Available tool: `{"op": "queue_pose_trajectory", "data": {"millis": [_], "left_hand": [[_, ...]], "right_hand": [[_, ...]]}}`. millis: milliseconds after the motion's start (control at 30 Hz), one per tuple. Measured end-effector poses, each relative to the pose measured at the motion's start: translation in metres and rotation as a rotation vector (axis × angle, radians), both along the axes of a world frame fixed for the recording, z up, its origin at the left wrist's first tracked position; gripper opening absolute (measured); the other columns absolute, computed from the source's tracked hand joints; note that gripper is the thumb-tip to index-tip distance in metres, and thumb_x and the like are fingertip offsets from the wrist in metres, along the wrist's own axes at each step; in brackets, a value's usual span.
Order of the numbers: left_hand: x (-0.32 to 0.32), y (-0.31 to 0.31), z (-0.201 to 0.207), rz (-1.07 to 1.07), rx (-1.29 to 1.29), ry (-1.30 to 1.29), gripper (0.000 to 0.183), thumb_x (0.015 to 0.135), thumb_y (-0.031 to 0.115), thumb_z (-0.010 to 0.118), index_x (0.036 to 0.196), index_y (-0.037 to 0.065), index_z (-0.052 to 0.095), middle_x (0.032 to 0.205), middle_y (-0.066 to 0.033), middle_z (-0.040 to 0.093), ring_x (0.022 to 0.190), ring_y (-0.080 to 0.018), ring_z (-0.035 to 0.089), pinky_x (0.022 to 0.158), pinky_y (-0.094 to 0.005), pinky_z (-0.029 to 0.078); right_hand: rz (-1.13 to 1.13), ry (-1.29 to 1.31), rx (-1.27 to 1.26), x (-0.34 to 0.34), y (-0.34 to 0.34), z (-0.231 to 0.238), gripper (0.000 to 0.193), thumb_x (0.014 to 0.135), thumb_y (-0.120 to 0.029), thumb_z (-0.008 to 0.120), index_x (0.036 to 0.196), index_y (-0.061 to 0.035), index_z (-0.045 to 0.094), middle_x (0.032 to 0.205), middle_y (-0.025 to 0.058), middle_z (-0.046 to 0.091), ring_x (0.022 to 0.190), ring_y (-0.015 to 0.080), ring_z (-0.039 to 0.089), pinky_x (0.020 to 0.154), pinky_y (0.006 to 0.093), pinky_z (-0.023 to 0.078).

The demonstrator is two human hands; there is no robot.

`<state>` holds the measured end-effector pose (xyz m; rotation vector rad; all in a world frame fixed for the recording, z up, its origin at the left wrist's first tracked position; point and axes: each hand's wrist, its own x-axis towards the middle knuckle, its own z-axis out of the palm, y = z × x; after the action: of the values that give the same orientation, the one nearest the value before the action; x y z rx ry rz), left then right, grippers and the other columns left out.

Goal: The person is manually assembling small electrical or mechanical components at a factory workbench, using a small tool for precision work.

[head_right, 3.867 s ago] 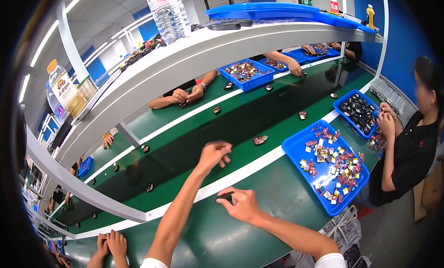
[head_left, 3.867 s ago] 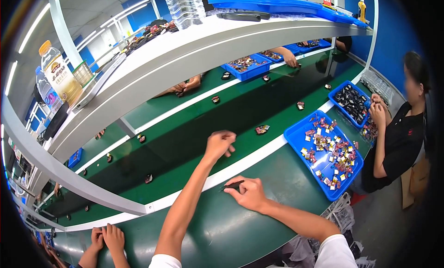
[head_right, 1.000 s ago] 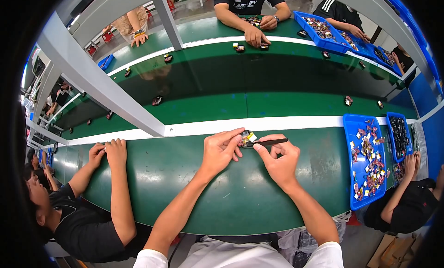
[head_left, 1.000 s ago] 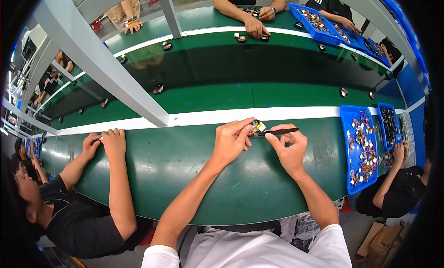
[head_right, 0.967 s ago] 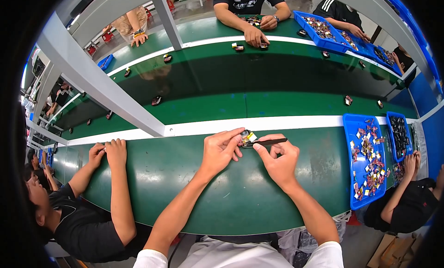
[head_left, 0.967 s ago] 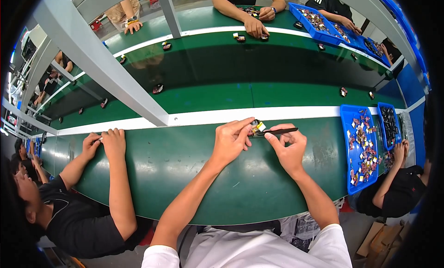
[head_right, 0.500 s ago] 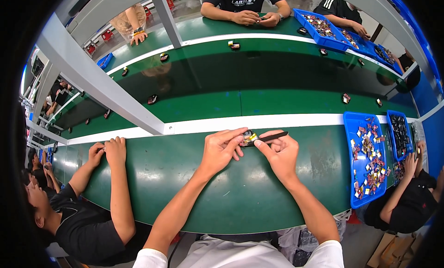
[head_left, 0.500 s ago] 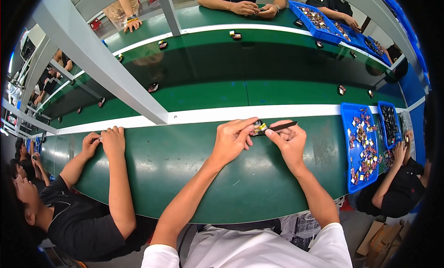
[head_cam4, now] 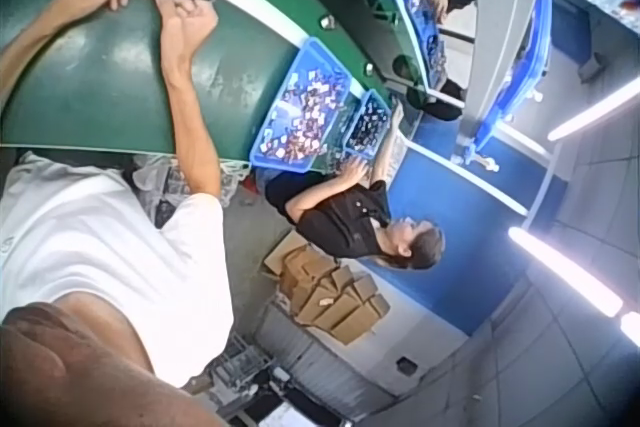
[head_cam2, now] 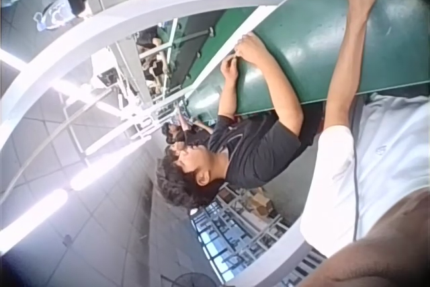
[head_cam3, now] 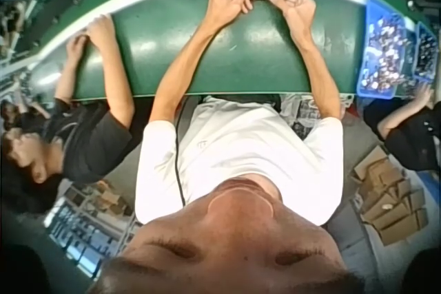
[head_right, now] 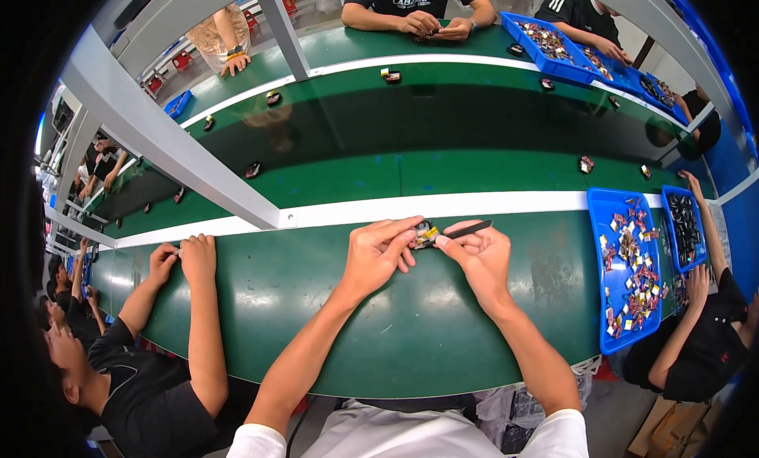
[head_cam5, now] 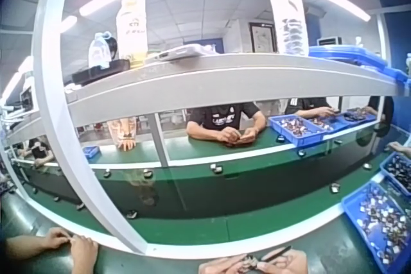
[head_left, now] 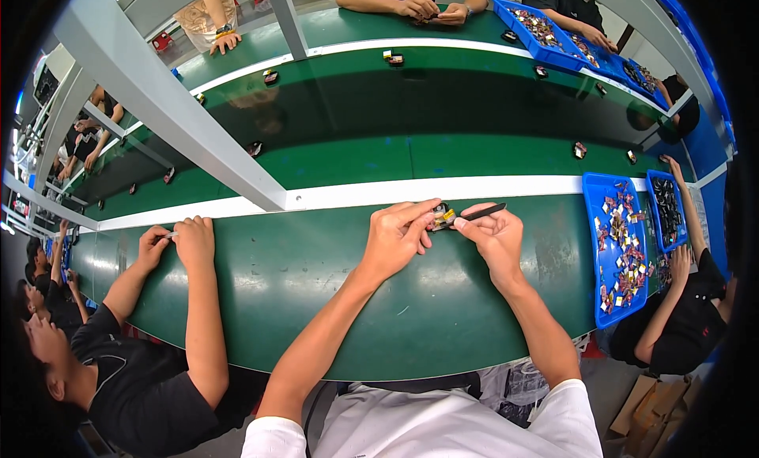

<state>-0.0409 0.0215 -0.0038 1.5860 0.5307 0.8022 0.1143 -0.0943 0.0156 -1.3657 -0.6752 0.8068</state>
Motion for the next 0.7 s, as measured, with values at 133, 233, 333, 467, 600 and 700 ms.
{"op": "queue_pose_trajectory", "data": {"millis": [133,233,333,467,600,700], "left_hand": [[-0.001,0.000,0.000,0.000,0.007,0.015,0.026,0.100,0.001,0.062,0.123,0.001,0.074,0.085,-0.0108,0.070,0.060,-0.0126,0.066,0.049,-0.0261,0.054],[0.000,0.001,0.002,-0.007,-0.039,0.012,0.025,0.101,0.003,0.063,0.123,-0.001,0.073,0.086,-0.0109,0.070,0.061,-0.0132,0.067,0.050,-0.0264,0.055],[0.000,0.004,0.001,-0.037,-0.169,0.002,0.025,0.102,0.006,0.063,0.123,-0.003,0.072,0.088,-0.0115,0.071,0.062,-0.0144,0.068,0.051,-0.0268,0.056],[-0.001,0.006,0.000,-0.062,-0.214,-0.003,0.026,0.103,0.008,0.062,0.124,-0.005,0.071,0.090,-0.0127,0.072,0.063,-0.0156,0.068,0.052,-0.0271,0.057],[-0.003,0.009,0.000,-0.083,-0.270,-0.003,0.026,0.103,0.008,0.062,0.124,-0.006,0.071,0.093,-0.0142,0.073,0.063,-0.0159,0.069,0.052,-0.0272,0.057],[-0.003,0.010,-0.002,-0.091,-0.277,-0.003,0.026,0.103,0.008,0.061,0.124,-0.005,0.071,0.093,-0.0140,0.073,0.063,-0.0157,0.069,0.052,-0.0270,0.056]], "right_hand": [[0.015,0.002,-0.010,0.000,0.000,0.002,0.017,0.089,-0.001,0.077,0.103,0.0018,0.067,0.084,0.0077,0.075,0.064,0.0030,0.060,0.053,0.0178,0.038],[0.013,0.006,0.059,0.001,0.001,-0.006,0.016,0.089,0.003,0.075,0.103,0.0033,0.066,0.087,0.0103,0.074,0.076,0.0080,0.068,0.064,0.0191,0.050],[0.028,0.012,0.102,0.001,-0.001,-0.006,0.017,0.089,0.007,0.074,0.104,0.0046,0.065,0.088,0.0113,0.073,0.087,0.0136,0.072,0.077,0.0225,0.057],[-0.014,-0.063,0.194,-0.003,0.000,-0.012,0.016,0.088,0.008,0.077,0.100,0.0048,0.068,0.082,0.0040,0.070,0.064,0.0015,0.057,0.054,0.0174,0.041],[-0.056,-0.312,0.220,-0.005,0.000,-0.014,0.014,0.087,0.003,0.081,0.096,0.0016,0.071,0.069,-0.0051,0.061,0.054,-0.0031,0.039,0.047,0.0188,0.025],[-0.079,-0.428,0.224,-0.005,0.000,-0.018,0.013,0.085,0.001,0.083,0.094,0.0003,0.073,0.062,-0.0074,0.055,0.050,-0.0028,0.035,0.046,0.0201,0.022]]}}
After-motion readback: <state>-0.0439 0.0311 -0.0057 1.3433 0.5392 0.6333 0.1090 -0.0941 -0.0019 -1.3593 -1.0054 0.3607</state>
